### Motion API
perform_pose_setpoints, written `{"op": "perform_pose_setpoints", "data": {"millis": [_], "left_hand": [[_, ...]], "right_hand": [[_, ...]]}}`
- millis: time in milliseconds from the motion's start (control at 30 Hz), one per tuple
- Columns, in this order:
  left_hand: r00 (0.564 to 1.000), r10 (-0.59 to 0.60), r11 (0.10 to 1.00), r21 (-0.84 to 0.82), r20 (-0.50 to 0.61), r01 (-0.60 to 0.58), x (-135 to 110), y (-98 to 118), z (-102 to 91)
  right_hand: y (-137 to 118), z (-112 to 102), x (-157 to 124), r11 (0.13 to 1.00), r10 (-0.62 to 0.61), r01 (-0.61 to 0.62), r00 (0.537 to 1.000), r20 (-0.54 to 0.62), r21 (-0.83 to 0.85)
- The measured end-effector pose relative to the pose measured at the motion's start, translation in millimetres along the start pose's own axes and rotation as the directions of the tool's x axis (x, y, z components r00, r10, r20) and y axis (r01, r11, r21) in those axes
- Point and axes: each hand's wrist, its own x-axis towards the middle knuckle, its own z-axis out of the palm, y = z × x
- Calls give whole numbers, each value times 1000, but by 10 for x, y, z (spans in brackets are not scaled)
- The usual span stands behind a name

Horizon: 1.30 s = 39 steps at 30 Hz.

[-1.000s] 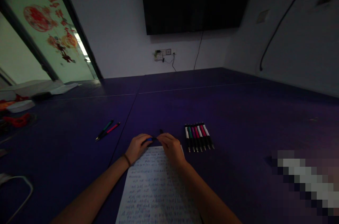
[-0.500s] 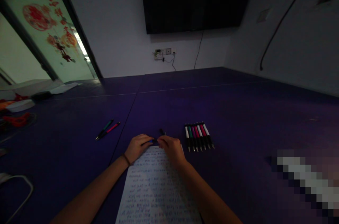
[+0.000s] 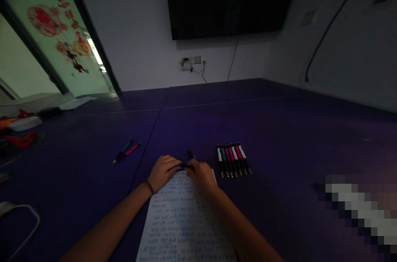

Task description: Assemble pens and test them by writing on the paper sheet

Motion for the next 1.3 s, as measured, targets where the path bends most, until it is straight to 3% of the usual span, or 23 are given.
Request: {"op": "perform_pose_setpoints", "data": {"millis": [133,233,433,567,733,967,1167,1300], "left_hand": [[1000,-14,1000,-8,16,15,-2,-5,4],[997,-77,997,-20,-16,77,1,-24,-1],[995,-90,995,-35,-42,88,4,-48,3],[971,-168,983,-97,-167,154,4,-100,48],[904,-267,961,-167,-333,222,4,-166,97],[925,-239,971,-91,-296,221,2,-160,107],[937,-270,962,-25,-221,271,2,-129,80],[923,-333,940,2,-192,340,8,-112,51]], "right_hand": [[-40,-60,-13,972,-57,46,997,-43,-229],[-48,-102,-12,958,-126,88,984,-126,-272],[-30,-112,-8,930,-130,70,981,-145,-361],[25,-77,32,933,-205,117,950,-235,-339],[87,2,56,870,-296,213,947,-125,-444],[59,-43,57,901,-272,202,952,-138,-383],[40,-18,68,953,-194,170,978,-74,-249],[90,-12,70,985,-158,135,953,-259,-106]]}}
